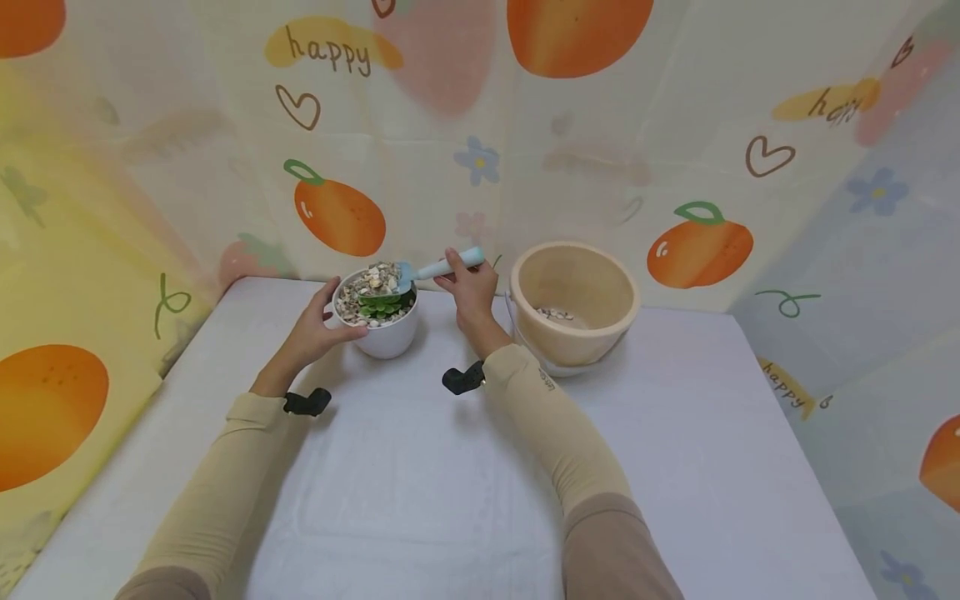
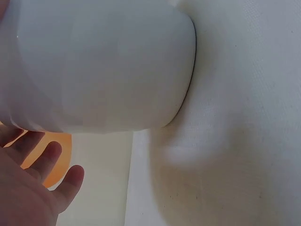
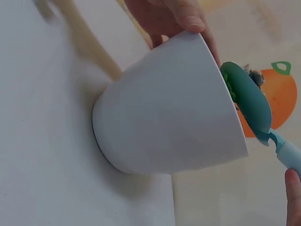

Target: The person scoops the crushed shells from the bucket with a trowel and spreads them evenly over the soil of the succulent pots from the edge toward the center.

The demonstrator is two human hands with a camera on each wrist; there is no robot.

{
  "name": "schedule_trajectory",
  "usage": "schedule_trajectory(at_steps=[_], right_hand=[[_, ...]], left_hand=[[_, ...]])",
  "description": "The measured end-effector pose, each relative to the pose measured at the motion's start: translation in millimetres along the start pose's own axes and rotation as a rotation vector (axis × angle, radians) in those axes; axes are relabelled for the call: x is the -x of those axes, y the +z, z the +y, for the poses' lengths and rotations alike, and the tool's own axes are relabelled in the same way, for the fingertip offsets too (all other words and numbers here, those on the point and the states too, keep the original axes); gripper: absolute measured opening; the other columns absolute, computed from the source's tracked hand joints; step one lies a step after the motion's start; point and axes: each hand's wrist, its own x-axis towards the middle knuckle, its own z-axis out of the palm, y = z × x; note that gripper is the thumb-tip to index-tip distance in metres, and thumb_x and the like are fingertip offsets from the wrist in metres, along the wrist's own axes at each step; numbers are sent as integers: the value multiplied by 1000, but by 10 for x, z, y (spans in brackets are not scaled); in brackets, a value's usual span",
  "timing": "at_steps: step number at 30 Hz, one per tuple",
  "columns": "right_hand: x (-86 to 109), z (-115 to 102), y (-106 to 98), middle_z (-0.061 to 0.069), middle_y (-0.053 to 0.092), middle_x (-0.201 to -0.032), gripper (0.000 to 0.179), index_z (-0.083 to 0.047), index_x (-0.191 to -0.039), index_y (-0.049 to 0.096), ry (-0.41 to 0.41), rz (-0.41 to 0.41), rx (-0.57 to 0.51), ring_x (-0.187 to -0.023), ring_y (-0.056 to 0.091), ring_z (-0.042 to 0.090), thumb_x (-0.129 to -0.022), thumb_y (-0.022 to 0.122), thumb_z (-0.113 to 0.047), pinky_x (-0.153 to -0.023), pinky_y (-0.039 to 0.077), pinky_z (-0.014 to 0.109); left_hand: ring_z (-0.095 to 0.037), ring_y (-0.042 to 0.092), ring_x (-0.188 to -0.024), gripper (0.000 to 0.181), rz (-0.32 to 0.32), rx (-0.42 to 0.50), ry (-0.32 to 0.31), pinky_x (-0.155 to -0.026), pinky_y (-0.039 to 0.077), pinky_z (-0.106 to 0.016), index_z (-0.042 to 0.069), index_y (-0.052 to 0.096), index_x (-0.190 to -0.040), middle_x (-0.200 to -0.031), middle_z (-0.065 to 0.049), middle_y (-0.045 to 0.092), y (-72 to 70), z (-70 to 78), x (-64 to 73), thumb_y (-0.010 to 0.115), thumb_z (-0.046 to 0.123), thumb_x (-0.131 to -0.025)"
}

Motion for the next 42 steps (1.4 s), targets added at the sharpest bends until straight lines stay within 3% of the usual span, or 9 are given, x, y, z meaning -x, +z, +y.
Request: schedule_trajectory(at_steps=[4,8,12,19,27,35,42], right_hand=[[12,4,-15,29,64,-116,9,-8,-94,60,-11,-16,15,-77,70,13,-93,65,-16,-79,60,32],[4,16,-19,19,67,-103,8,-8,-92,61,-44,-32,26,-77,71,13,-92,67,-14,-78,60,30],[-3,40,-19,14,67,-97,8,-8,-92,60,-78,-44,54,-77,71,12,-92,67,-13,-78,60,28],[14,74,-2,24,67,-106,11,-5,-98,58,-107,-23,109,-82,70,14,-93,65,-12,-83,59,32],[35,84,12,29,65,-112,17,-2,-100,56,-139,-12,191,-86,72,22,-93,66,-14,-82,59,33],[52,98,-12,26,66,-112,18,-3,-101,55,-134,14,201,-95,72,30,-93,66,-15,-80,59,29],[68,85,-29,19,66,-107,19,-1,-101,55,-160,23,216,-77,70,13,-93,66,-15,-78,59,27]], left_hand=[[-33,8,-152,106,-31,17,-33,-120,17,-57,6,3,-157,-164,-17,5,-9,147,52,77,23,-82],[-34,7,-152,105,-43,31,-37,-120,17,-57,4,2,-157,-164,-19,4,-15,247,86,75,20,-83],[-31,7,-152,107,-33,37,-36,-120,17,-56,9,3,-157,-164,-15,4,0,125,20,77,25,-82],[-29,8,-152,110,-6,34,-15,-121,17,-55,14,6,-158,-165,-11,7,39,-76,-64,80,34,-79],[-34,13,-150,111,19,3,-26,-120,18,-56,12,7,-158,-163,-15,11,55,-68,-41,80,37,-78],[-34,15,-149,112,40,-11,-31,-120,20,-55,9,8,-157,-162,-16,13,79,-33,-6,81,37,-78],[-33,14,-149,113,11,-18,-33,-120,20,-55,10,5,-157,-162,-16,10,49,-8,-27,81,37,-78]])
